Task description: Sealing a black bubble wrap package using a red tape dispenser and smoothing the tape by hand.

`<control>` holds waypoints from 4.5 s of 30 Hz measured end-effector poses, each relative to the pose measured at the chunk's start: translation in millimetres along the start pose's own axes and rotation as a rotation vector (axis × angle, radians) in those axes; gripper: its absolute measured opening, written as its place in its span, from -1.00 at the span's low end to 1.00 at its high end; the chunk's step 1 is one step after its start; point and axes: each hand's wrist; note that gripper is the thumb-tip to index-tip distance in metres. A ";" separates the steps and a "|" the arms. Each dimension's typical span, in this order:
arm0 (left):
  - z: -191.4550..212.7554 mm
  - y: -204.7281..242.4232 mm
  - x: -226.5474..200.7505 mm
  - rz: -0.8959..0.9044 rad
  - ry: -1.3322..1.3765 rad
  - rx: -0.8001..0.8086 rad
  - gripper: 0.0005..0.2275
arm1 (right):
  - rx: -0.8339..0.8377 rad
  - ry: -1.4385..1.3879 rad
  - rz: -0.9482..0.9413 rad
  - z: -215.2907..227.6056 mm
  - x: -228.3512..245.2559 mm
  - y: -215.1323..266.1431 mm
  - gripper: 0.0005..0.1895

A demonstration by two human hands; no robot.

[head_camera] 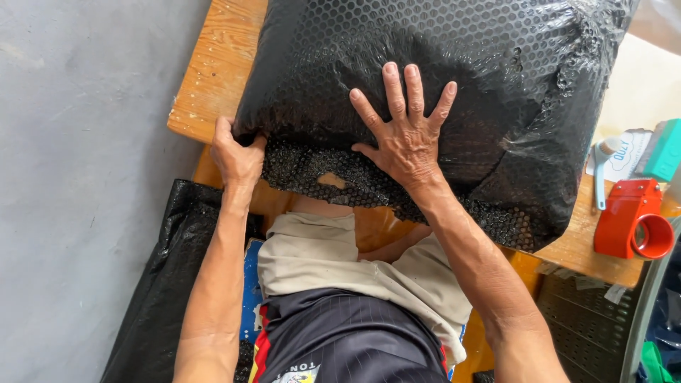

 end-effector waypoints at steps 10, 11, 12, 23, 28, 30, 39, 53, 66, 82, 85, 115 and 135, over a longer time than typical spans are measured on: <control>-4.3 44.4 -10.7 0.420 0.219 -0.125 -0.49 | -0.043 0.055 -0.009 -10.4 0.8 2.8 0.19; -7.0 57.4 -7.1 0.483 0.402 -0.106 -0.45 | -0.050 0.067 -0.005 -12.4 0.8 3.9 0.20; -9.1 68.9 -3.6 0.542 0.587 -0.089 -0.41 | -0.062 0.081 0.002 -14.2 0.6 3.0 0.20; -57.1 152.8 -51.3 0.923 0.714 0.080 -0.49 | -0.002 -0.073 0.090 19.9 -8.3 14.3 0.17; -67.4 174.8 -53.6 1.057 0.876 0.229 -0.52 | -0.089 -0.095 0.197 36.9 -26.2 24.2 -0.02; -76.7 182.8 -52.3 1.127 0.928 0.305 -0.66 | -0.115 0.068 0.218 31.9 -31.7 25.8 0.07; -78.4 166.1 -78.2 1.114 1.092 0.475 -0.86 | -0.131 0.087 0.177 26.5 -32.1 25.2 0.10; -106.3 128.1 -125.9 0.698 1.066 0.432 -0.81 | -0.290 -0.223 0.183 24.9 -34.9 30.2 -0.83; -83.0 82.1 -108.6 -1.005 0.031 0.105 -0.83 | -0.335 -0.340 0.133 17.7 -33.8 34.7 -0.74; -86.8 65.4 -107.7 -1.105 -0.068 0.057 -0.71 | -0.437 -0.081 0.023 32.1 -23.4 110.4 -0.50; -88.4 63.0 -107.5 -1.159 -0.158 0.016 -0.77 | -0.483 -0.033 0.036 28.8 -25.6 108.5 -0.83; -86.1 2.6 -156.7 -1.265 -0.301 0.485 -0.76 | -0.474 -0.399 -0.178 34.6 -54.3 89.7 -0.67; -86.5 -6.8 -161.8 -1.367 -0.494 0.532 -0.74 | -1.382 -1.100 -1.766 -40.9 67.5 349.6 -0.93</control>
Point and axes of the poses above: each hand's wrist, its own y-axis away from the middle knuckle, its own z-axis out of the back of the hand, x = y × z, and after that the axes turned 10 degrees about z, right-handed
